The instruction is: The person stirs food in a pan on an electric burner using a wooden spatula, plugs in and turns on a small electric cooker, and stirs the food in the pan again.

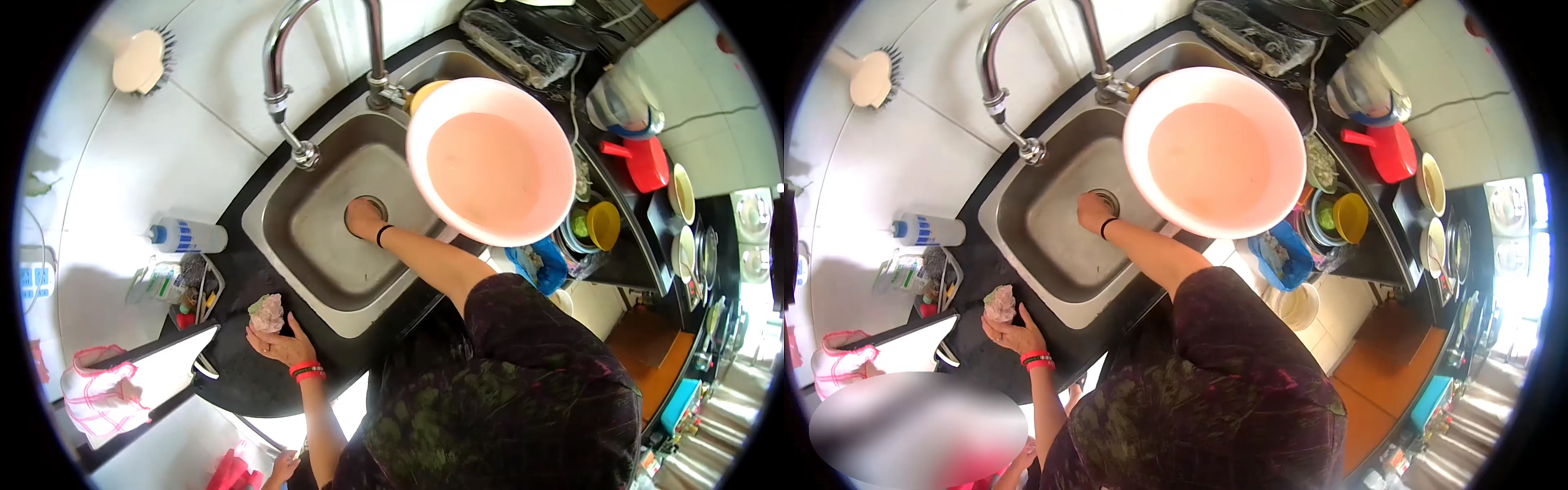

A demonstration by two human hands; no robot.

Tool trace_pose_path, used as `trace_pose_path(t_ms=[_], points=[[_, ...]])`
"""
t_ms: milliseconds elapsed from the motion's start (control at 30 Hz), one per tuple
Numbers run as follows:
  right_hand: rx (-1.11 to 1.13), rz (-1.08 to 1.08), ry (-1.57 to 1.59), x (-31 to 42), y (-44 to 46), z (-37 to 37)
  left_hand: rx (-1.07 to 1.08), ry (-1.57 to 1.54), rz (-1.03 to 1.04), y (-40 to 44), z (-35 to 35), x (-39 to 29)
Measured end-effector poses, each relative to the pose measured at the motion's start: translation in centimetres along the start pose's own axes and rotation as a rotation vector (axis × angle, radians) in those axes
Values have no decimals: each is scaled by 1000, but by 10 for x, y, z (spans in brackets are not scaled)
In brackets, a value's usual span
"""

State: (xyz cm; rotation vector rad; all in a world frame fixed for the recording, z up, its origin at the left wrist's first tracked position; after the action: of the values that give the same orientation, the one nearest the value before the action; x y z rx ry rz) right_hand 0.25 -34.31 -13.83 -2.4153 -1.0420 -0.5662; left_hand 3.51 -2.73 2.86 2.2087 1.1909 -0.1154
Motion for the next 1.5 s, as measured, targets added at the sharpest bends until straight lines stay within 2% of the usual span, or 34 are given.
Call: trace_pose_path(t_ms=[33,100,133,167,200,233,267,333,400,467,533,600,667,733,767,867,900,967,1000,1033,1067,1100,1133,1167,1200,1233,1267,1300,1333,1367,1400,1433,1500], points=[[97,56,95,-6,0,3,-21,13,5,-1,1,3],[331,275,1046,21,-53,-36,-46,17,9,-3,-2,-1],[490,286,1301,30,-88,-18,15,31,38,-14,-18,4],[597,221,1514,31,-85,-25,-32,32,17,-7,0,8],[546,209,1515,24,-90,-39,-78,32,-5,-1,15,9],[624,98,1705,29,-114,-53,-105,42,8,-2,15,6],[714,4,1914,38,-149,-61,-66,49,34,-9,1,11],[697,9,2026,31,-221,-76,21,121,11,-19,-31,20],[657,-170,1987,-6,-239,-115,-49,46,49,-9,4,13],[548,-99,2002,-36,-296,-124,-59,128,84,-16,-18,28],[370,-94,2060,-75,-337,-131,142,-348,528,9,-57,-48],[196,-20,2087,-111,-369,-134,144,-349,512,12,-66,-56],[-72,147,2031,-156,-404,-145,122,-122,513,-5,-59,-40],[-282,226,1957,-215,-423,-164,40,-179,582,-24,-60,-75],[-333,382,1876,-212,-454,-146,70,-193,611,-26,-65,-79],[-623,584,1688,-283,-474,-151,-22,-290,710,-38,-87,-130],[-635,577,1684,-307,-476,-148,-57,-329,744,-41,-98,-151],[-818,782,1391,-360,-473,-150,-145,-422,830,-52,-125,-194],[-822,774,1390,-372,-474,-158,-188,-474,879,-62,-141,-213],[-836,902,1112,-388,-483,-171,-218,-498,912,-71,-147,-221],[-838,1015,833,-401,-491,-186,-255,-482,918,-80,-146,-221],[-747,1039,744,-420,-491,-185,-280,-372,827,-91,-117,-187],[-751,1036,750,-433,-492,-180,-295,-257,738,-101,-85,-150],[-740,995,738,-443,-490,-182,-331,-41,544,-108,-54,-124],[-730,952,719,-466,-484,-175,-203,-174,605,-126,-55,-168],[-792,915,533,-491,-474,-161,-18,-283,544,-152,-56,-209],[-754,916,600,-482,-480,-164,191,-439,545,-169,-32,-229],[-715,919,665,-473,-486,-169,525,-657,428,-182,-24,-276],[-715,960,788,-470,-487,-166,633,-578,574,-199,13,-294],[-753,987,1144,-445,-497,-170,647,-817,715,-223,17,-342],[-781,989,1502,-413,-499,-169,771,-918,737,-245,27,-383],[-679,959,1806,-425,-482,-131,901,-963,880,-263,31,-427],[-593,867,1946,-376,-489,-151,993,-1110,1044,-302,27,-506]])
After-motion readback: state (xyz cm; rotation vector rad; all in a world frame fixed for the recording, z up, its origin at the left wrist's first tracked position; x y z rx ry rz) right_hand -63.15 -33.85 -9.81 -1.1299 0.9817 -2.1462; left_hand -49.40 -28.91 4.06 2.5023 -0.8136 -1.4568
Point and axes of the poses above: each hand's wrist, its own y-axis towards the middle knuckle, its own z-axis out of the palm, x = y × z, the point moved 5 cm from there along y, towards the middle knuckle, and after that the axes turned 7 degrees about -y, right-handed, at the moved point
